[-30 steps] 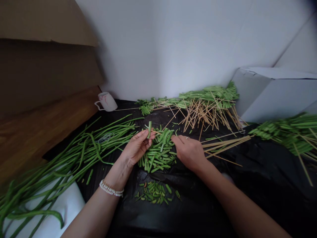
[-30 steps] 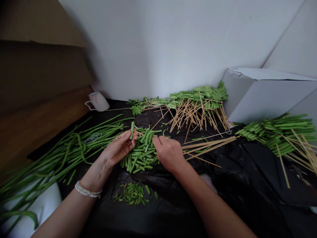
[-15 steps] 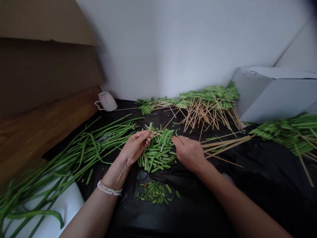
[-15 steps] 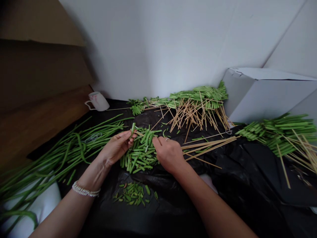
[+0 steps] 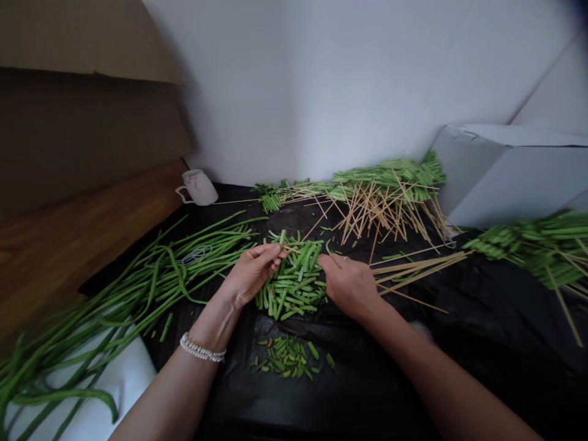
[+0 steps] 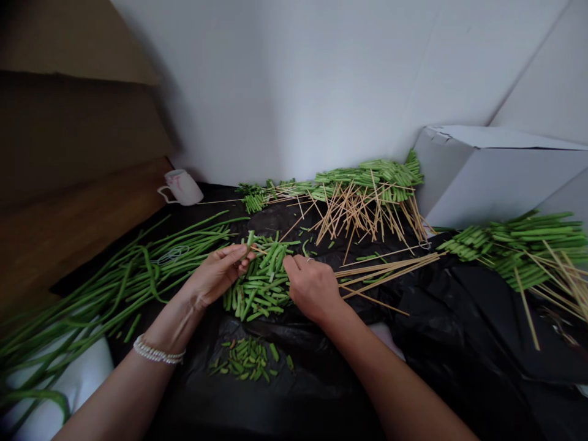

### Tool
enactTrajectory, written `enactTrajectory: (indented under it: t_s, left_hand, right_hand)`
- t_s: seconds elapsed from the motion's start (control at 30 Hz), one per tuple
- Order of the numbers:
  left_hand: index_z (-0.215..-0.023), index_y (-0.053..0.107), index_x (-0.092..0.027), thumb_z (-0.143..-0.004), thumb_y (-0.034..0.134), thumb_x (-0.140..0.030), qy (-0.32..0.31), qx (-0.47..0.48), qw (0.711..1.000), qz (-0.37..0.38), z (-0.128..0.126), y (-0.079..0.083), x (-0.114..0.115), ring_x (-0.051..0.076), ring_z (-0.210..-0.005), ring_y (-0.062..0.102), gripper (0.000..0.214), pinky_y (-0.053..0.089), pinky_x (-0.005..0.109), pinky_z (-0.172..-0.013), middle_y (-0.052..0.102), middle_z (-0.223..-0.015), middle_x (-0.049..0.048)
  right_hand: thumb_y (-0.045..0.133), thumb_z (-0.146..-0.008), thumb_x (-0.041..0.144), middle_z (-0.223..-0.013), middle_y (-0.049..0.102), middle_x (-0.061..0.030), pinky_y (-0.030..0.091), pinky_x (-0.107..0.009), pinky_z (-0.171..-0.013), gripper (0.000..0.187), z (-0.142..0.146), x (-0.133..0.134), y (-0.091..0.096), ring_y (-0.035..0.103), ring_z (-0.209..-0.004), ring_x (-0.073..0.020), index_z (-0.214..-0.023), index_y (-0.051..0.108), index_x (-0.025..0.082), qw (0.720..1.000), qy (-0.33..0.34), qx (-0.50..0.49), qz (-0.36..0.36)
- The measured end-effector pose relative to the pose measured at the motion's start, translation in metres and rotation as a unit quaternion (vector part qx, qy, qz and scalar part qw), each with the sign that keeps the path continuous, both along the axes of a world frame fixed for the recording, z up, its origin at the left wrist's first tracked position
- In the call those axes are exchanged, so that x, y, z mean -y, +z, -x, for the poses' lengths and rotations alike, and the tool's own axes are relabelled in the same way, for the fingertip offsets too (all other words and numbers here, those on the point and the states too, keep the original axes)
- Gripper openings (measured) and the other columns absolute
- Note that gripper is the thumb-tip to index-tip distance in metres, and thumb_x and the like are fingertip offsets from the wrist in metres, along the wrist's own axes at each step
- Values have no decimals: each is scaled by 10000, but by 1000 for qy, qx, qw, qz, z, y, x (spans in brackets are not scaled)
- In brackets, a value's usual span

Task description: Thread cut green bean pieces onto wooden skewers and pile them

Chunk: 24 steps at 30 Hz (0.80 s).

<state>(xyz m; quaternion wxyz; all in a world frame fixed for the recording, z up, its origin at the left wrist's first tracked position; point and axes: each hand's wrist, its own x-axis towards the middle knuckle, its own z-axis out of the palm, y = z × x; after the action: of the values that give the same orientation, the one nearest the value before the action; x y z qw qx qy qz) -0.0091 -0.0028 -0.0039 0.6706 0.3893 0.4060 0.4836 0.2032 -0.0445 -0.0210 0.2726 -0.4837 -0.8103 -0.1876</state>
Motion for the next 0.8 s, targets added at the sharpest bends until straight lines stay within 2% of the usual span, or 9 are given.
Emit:
enactTrajectory:
  t_s: [0.13, 0.8]
  left_hand:
    - [-872, 742, -86, -691, 794, -234, -12, 13, 1000, 6, 0, 0, 0, 27, -584, 521, 240, 438, 120, -570, 666, -737, 28]
    - [-837, 747, -115, -686, 791, -254, 8, -16, 1000, -3, -7, -1, 4, 35, -605, 519, 209, 431, 141, -595, 677, -754, 30]
  right_hand:
    - [439, -841, 87, -728, 613, -5, 254, -279, -569, 215, 1, 1, 1, 495, -622, -129, -869, 635, 169, 1000, -8, -4, 27]
    - [421, -822, 74, -732, 611, -15, 240, -281, -561, 211, 3, 3, 3, 491, -630, -127, -837, 609, 169, 999, -18, 15, 49]
